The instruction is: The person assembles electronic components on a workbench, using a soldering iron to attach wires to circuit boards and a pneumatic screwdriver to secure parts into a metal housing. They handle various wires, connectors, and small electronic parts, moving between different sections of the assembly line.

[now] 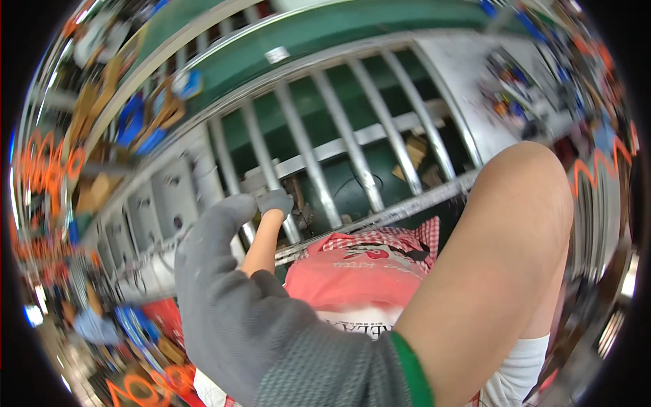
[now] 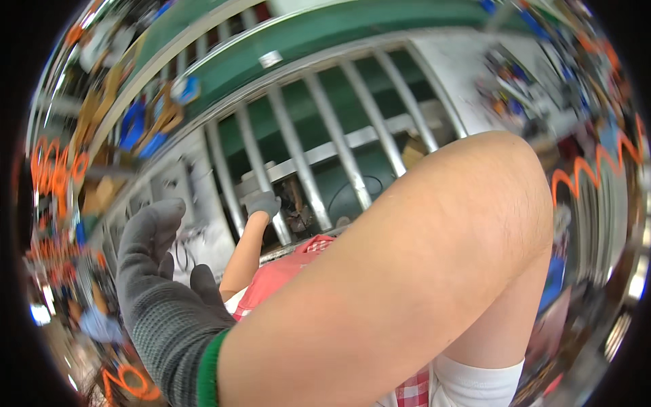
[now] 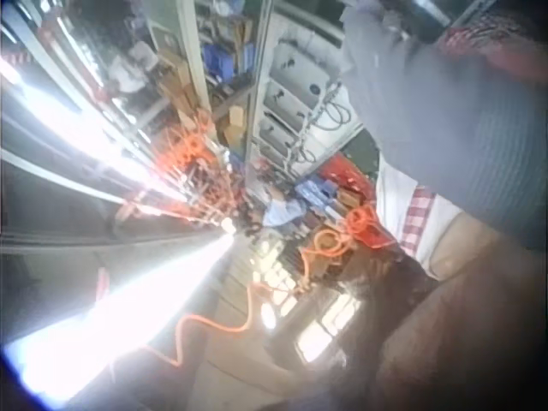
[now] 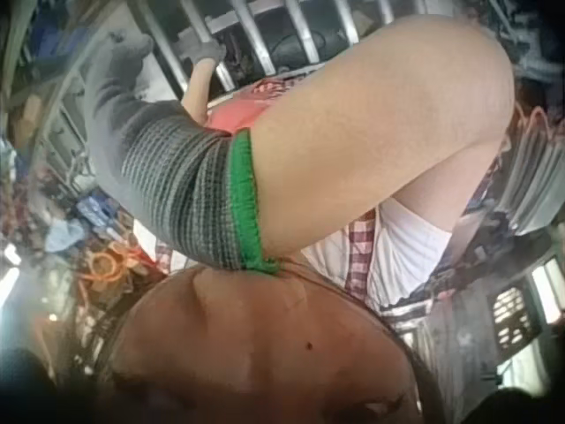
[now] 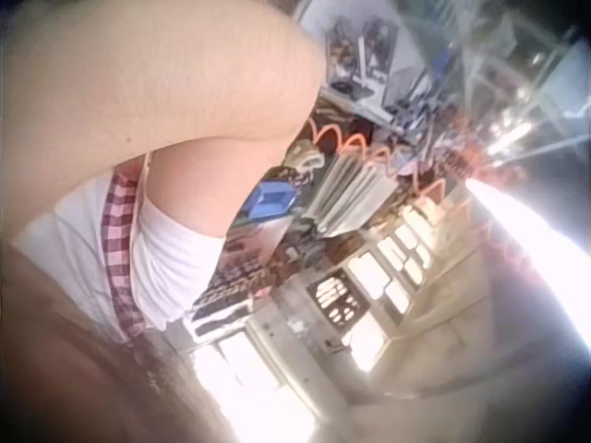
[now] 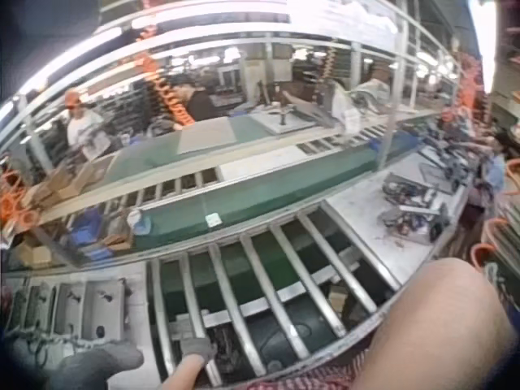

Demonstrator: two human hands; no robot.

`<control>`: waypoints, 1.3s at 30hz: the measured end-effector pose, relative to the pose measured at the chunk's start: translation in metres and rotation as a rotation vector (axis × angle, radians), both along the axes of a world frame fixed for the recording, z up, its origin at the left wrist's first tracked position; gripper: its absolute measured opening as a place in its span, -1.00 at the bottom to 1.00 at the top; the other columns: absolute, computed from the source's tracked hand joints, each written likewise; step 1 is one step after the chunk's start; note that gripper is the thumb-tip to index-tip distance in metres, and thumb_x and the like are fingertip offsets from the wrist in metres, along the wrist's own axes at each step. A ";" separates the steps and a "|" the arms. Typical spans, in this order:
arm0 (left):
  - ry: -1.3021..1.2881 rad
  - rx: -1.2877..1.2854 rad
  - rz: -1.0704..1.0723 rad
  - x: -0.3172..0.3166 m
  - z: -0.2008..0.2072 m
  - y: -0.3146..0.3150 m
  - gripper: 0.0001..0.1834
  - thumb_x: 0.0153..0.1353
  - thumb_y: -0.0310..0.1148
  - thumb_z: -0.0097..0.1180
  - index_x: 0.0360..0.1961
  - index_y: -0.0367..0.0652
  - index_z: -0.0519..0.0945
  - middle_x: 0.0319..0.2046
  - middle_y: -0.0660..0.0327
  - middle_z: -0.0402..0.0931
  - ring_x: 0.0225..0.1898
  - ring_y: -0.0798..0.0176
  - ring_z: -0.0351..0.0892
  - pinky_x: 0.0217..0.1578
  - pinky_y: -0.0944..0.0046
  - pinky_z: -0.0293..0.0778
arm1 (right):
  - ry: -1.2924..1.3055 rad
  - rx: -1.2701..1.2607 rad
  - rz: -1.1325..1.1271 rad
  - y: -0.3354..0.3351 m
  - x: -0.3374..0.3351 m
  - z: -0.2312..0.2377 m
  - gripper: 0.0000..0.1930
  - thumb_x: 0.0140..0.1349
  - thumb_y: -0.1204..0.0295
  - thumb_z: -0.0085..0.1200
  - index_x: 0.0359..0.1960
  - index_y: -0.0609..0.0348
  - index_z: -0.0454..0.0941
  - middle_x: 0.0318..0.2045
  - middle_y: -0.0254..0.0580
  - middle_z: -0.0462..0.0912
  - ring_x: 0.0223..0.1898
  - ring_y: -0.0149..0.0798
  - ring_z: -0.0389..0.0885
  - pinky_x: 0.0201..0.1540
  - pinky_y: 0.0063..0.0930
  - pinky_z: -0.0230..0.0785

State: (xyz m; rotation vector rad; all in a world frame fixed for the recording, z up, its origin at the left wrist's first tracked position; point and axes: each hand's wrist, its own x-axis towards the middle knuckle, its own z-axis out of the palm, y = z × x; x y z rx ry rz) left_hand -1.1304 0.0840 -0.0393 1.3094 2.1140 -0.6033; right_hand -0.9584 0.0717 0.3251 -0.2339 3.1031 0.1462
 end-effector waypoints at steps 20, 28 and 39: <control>-0.164 0.365 -1.316 0.546 -0.061 0.222 -0.51 0.10 -0.23 0.00 0.09 -0.12 0.41 0.11 0.10 0.37 0.14 0.11 0.37 0.06 0.02 0.32 | -0.067 -1.029 -2.639 -0.321 0.430 -0.443 -0.61 0.15 0.15 -0.02 -0.06 0.08 0.50 -0.06 0.10 0.53 -0.07 0.11 0.52 -0.01 -0.11 0.37; -0.302 0.425 -1.139 0.613 -0.114 0.261 -0.53 0.19 -0.36 -0.16 0.16 -0.14 0.36 0.26 0.10 0.19 0.26 0.12 0.21 0.13 0.10 0.27 | 0.162 -1.708 -2.709 -0.396 0.421 -0.517 -0.68 0.13 0.18 -0.01 -0.24 0.15 0.54 -0.22 0.09 0.58 -0.17 0.10 0.58 -0.13 -0.12 0.43; -0.424 0.709 -1.258 0.570 -0.177 0.258 -0.64 0.14 -0.29 0.00 -0.05 -0.20 0.46 -0.11 -0.02 0.50 -0.07 -0.07 0.48 -0.05 0.05 0.41 | 0.031 -1.132 -2.435 -0.301 0.561 -0.555 -0.74 0.13 0.26 -0.03 -0.30 0.15 0.58 -0.39 0.01 0.64 -0.36 -0.06 0.65 -0.31 -0.23 0.49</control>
